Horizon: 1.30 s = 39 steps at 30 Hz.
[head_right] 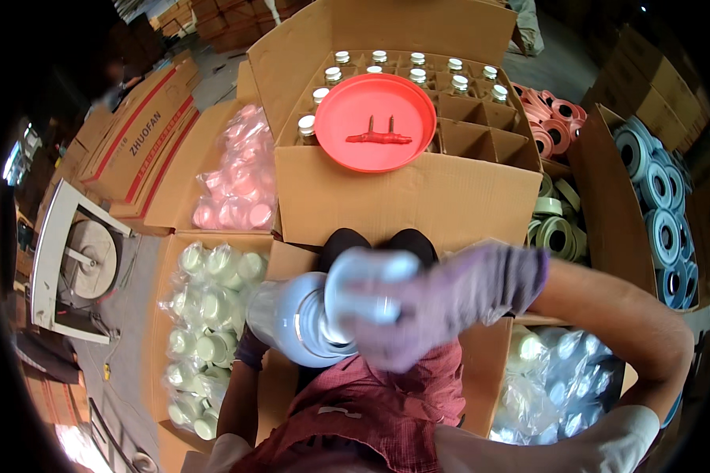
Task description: The person assembles thermos bottles by inserting inner liners into outer shells, screwing on lids, and placing the finished units into plastic bags. The person handles multiple bottles, including light green and light blue models, in a repetitive assembly sequence.
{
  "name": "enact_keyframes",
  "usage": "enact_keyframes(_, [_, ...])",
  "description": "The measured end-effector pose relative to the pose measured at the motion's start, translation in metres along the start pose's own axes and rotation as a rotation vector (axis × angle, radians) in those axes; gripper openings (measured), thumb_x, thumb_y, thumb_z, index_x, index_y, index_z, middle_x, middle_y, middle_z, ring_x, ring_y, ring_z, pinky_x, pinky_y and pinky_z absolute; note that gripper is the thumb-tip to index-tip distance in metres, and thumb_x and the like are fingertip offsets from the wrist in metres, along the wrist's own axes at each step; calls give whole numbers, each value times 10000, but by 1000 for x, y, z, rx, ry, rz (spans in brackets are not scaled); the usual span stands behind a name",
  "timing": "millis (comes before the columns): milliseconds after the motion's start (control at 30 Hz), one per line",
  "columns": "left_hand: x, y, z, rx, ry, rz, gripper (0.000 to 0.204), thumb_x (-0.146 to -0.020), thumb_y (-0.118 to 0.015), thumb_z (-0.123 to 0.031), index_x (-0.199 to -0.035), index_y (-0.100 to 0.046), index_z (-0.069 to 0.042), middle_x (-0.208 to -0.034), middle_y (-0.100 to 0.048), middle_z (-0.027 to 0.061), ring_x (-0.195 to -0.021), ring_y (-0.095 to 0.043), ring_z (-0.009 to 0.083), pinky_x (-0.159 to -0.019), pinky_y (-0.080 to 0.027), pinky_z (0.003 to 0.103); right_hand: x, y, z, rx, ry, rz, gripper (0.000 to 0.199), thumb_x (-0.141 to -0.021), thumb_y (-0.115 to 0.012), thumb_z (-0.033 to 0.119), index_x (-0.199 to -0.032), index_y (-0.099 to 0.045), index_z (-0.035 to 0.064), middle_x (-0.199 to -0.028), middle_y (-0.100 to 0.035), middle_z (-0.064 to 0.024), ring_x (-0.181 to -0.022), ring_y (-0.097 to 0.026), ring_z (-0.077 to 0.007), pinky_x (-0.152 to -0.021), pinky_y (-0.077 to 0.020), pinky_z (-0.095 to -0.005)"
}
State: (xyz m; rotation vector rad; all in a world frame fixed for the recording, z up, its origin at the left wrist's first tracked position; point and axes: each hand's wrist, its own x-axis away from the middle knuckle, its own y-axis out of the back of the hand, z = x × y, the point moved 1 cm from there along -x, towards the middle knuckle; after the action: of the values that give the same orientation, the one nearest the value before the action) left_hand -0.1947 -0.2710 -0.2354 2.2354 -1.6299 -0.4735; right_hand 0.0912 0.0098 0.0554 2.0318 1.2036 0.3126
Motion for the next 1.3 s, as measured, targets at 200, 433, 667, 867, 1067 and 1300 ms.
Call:
enact_keyframes(200, [33,4,35,-39,98,-23,614,-873,-686,-175,-1422,-435,-61,-1402,-514,144,-1315,-474,266,-1113,-371,412,64,-126,-93,-268,-1183,161,647,-674,-796,261,-1254,-517,186,-1353,-439,-165,-1169,-498,-392,-929,-493,-480])
enact_keyframes(433, [42,3,39,-166,89,-40,569,-877,-671,-196,-1391,-473,-53,-1375,-527,159,-1298,-482,309,-1106,-372,427,130,-216,-125,-85,-1578,607,436,-821,-663,319,-1243,-555,340,-1408,-400,-104,-1245,-454,-415,-907,-488,-612])
enact_keyframes(667, [28,1,23,374,191,-185,456,-895,-674,-190,-1291,-513,-33,-1204,-614,101,-1068,-599,192,-921,-500,344,235,-161,-102,36,-1853,1042,362,-870,-622,314,-1230,-610,284,-1343,-472,-104,-1269,-458,-369,-937,-467,-583])
enact_keyframes(867, [65,-9,-8,372,288,-252,538,-867,-694,-227,-1324,-491,-30,-1233,-604,121,-1102,-592,252,-964,-477,389,127,-54,-11,-408,-1391,-21,645,-808,-727,343,-1348,-509,64,-1368,-490,-189,-1267,-470,-378,-1060,-378,-471])
enact_keyframes(1067, [49,-12,-93,-66,11,-88,609,-845,-708,-258,-1357,-468,-31,-1277,-581,135,-1156,-563,284,-1007,-444,413,-48,-32,175,-1374,-1087,-737,1181,-547,-925,391,-1472,-299,7,-1494,-278,-280,-1383,-290,-469,-1119,-262,-568])
enact_keyframes(1300, [-57,-35,-201,-552,-471,-198,692,-820,-725,-294,-1394,-440,-32,-1329,-553,153,-1218,-530,322,-1057,-406,441,-32,19,41,-1059,-1414,-737,1014,-562,-921,325,-1386,-421,10,-1292,-550,-183,-1208,-546,-297,-1039,-414,-413])
